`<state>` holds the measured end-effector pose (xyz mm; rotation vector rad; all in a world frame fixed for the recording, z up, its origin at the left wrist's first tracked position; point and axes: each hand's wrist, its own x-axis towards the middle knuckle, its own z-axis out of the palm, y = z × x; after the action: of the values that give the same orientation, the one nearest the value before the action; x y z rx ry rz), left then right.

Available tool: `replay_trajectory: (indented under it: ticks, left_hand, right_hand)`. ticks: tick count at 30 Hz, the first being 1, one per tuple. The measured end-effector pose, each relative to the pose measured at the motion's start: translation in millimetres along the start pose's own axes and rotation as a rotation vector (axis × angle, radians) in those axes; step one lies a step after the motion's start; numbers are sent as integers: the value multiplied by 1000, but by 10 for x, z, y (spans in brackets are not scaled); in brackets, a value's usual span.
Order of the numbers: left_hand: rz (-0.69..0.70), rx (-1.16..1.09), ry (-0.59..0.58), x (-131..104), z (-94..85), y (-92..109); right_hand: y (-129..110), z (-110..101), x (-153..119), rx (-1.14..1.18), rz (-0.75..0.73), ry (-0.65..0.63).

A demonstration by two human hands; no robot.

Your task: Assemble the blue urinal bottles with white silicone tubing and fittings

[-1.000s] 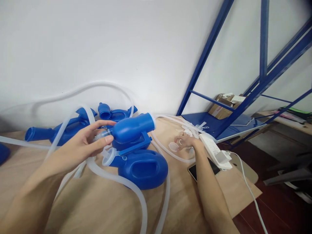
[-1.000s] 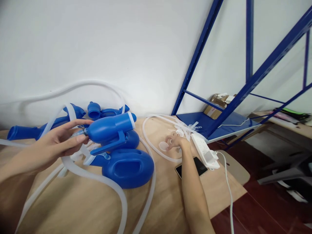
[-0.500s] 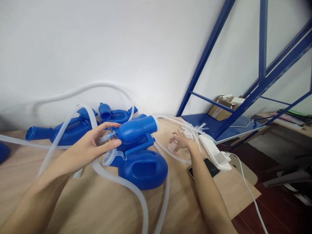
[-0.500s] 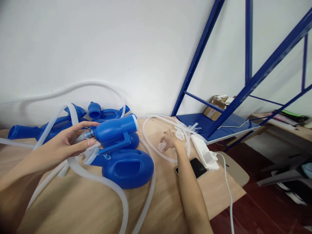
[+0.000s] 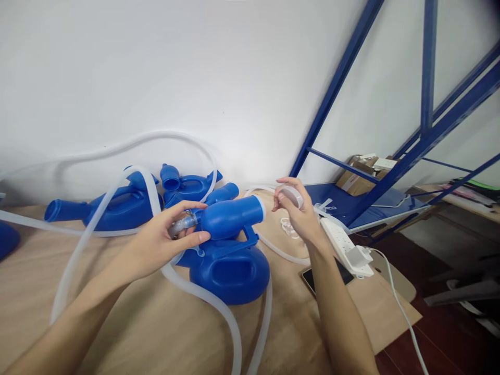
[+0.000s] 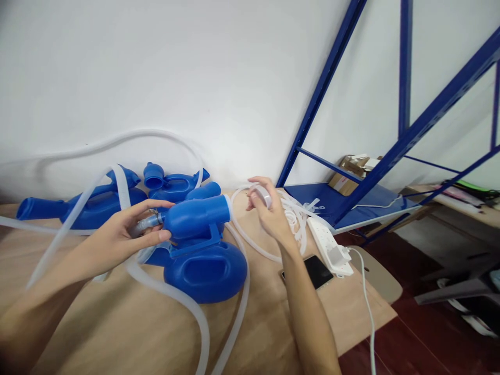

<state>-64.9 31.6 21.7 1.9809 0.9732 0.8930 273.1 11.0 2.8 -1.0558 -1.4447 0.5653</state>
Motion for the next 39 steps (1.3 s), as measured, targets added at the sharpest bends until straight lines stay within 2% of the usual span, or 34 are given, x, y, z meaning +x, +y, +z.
replay_trajectory:
  ticks: [2, 4, 6, 9, 12, 15, 18, 20, 26, 32, 34, 36, 39]
  left_hand:
    - [22, 20, 13, -35, 51, 6]
    - [66, 78, 48, -81, 88, 20]
    - [158, 151, 95, -123, 116, 37]
    - [305, 207, 146, -152, 145, 57]
    - [343, 231, 136, -132, 145, 62]
    - [278, 253, 76, -106, 128, 49]
    - [251, 250, 45, -111, 128, 24]
    - [296, 259, 62, -130, 143, 14]
    - [534, 358, 135, -170, 216, 49]
    - [773, 562, 319, -225, 325, -29]
    - [806, 634, 354, -231, 328, -57]
    - [805, 640, 337, -213, 293, -51]
    - [724, 564, 292, -169, 192, 5]
  right_hand:
    - [-186, 273, -85, 147, 45, -102]
    - [-275, 481, -166, 299, 63, -102]
    - [-294, 616, -222, 382, 82, -24]
    - [-289, 711, -243, 429, 114, 96]
    - [-332, 730, -229, 487, 130, 53]
    - [-412, 715, -248, 475, 115, -56]
    - [-480, 712, -312, 400, 86, -89]
    - [-505, 728, -358, 382, 80, -97]
    - [-561, 764, -440, 279, 20, -19]
    - [-640, 698, -467, 189, 46, -49]
    - [-631, 698, -475, 184, 82, -26]
    - [-607, 706, -461, 219, 124, -41]
    - [-569, 678, -383, 372, 156, -118]
